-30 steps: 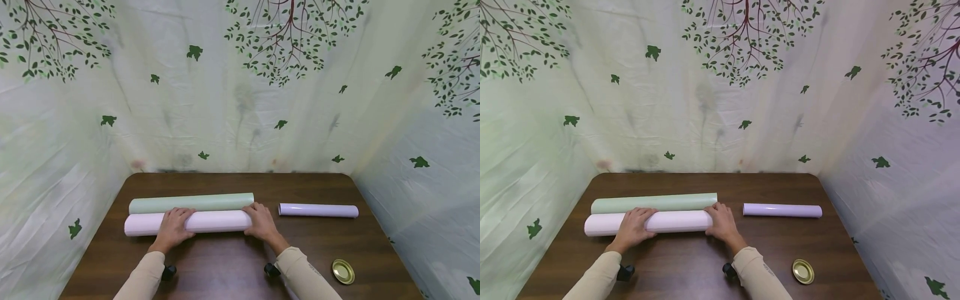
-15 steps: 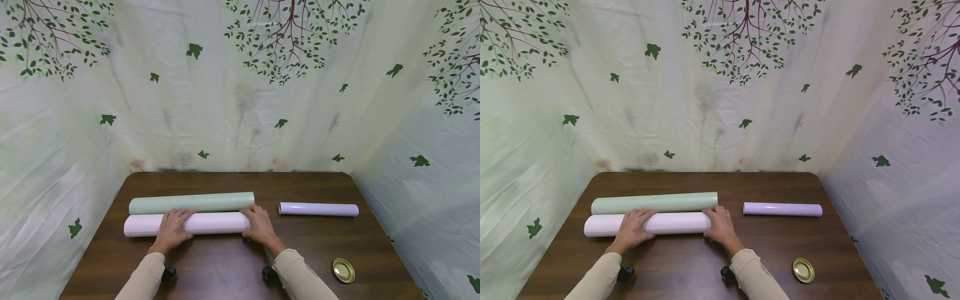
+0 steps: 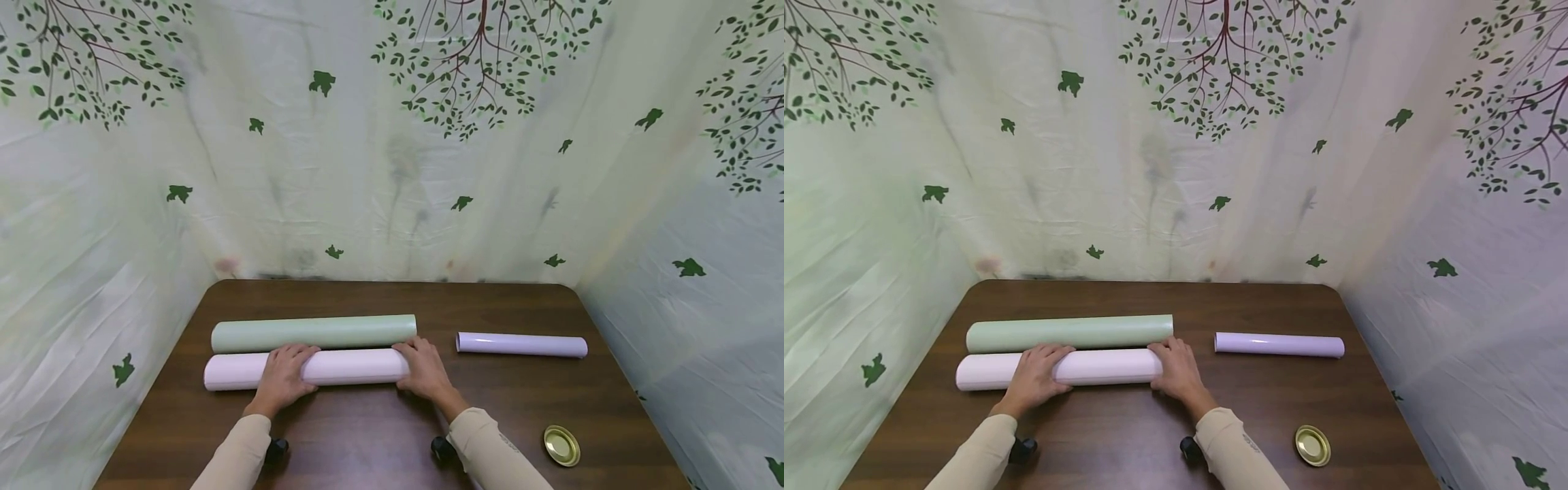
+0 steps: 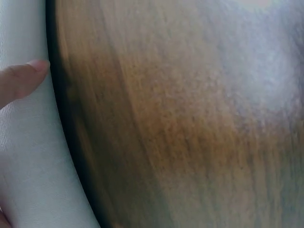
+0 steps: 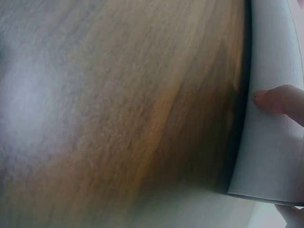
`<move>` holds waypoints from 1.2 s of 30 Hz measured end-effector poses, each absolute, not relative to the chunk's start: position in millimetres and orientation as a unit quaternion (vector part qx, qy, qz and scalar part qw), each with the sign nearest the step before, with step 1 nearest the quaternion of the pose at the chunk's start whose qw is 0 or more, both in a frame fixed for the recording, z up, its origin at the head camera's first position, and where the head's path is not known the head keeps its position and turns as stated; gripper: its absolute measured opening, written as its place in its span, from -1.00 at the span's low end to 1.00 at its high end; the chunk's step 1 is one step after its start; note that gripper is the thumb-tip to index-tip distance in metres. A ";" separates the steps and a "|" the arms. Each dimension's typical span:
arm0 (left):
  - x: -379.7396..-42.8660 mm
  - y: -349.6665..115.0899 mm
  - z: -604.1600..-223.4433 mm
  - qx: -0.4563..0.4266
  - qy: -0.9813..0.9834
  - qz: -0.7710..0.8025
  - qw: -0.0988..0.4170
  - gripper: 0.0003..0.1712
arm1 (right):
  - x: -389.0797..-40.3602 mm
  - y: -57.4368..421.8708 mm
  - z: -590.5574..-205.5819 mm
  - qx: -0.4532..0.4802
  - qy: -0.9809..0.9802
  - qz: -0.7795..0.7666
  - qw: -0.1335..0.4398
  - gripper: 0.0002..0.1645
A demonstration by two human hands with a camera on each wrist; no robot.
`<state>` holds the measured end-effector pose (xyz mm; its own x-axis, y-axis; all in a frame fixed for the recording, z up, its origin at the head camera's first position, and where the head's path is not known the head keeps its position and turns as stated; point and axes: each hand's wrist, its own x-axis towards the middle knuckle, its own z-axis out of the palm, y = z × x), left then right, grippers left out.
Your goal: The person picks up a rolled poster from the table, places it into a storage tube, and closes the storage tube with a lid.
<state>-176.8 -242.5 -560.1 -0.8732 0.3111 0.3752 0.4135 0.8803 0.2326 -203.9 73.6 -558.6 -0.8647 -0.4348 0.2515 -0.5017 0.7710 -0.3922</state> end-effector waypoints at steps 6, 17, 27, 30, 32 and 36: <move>-175.6 -244.5 -560.1 -0.187 -0.957 -0.156 0.156 -0.15 | -202.5 75.9 -559.6 0.244 -0.936 0.239 0.081 -0.19; -171.5 -248.7 -552.3 -0.184 -0.950 -0.185 0.171 -0.22 | -195.2 79.3 -555.5 0.236 -0.929 0.267 0.101 -0.20; -168.8 -251.0 -543.1 -0.164 -0.951 -0.212 0.153 -0.32 | -195.1 87.2 -550.4 0.232 -0.923 0.294 0.093 -0.25; -170.6 -250.3 -538.2 -0.162 -0.950 -0.219 0.151 -0.37 | -197.0 92.8 -549.1 0.233 -0.917 0.309 0.095 -0.25; -172.7 -249.4 -534.1 -0.161 -0.950 -0.221 0.150 -0.41 | -197.9 96.8 -547.3 0.235 -0.914 0.317 0.095 -0.26; -177.9 -248.5 -525.9 -0.160 -0.950 -0.226 0.143 -0.46 | -199.6 105.5 -543.2 0.236 -0.909 0.332 0.084 -0.25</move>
<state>-177.9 -248.5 -525.9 -0.9080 0.2383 0.3447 0.3682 0.8465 0.3846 -199.6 105.5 -543.2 -0.8746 -0.3736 0.3089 -0.4848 0.6683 -0.5643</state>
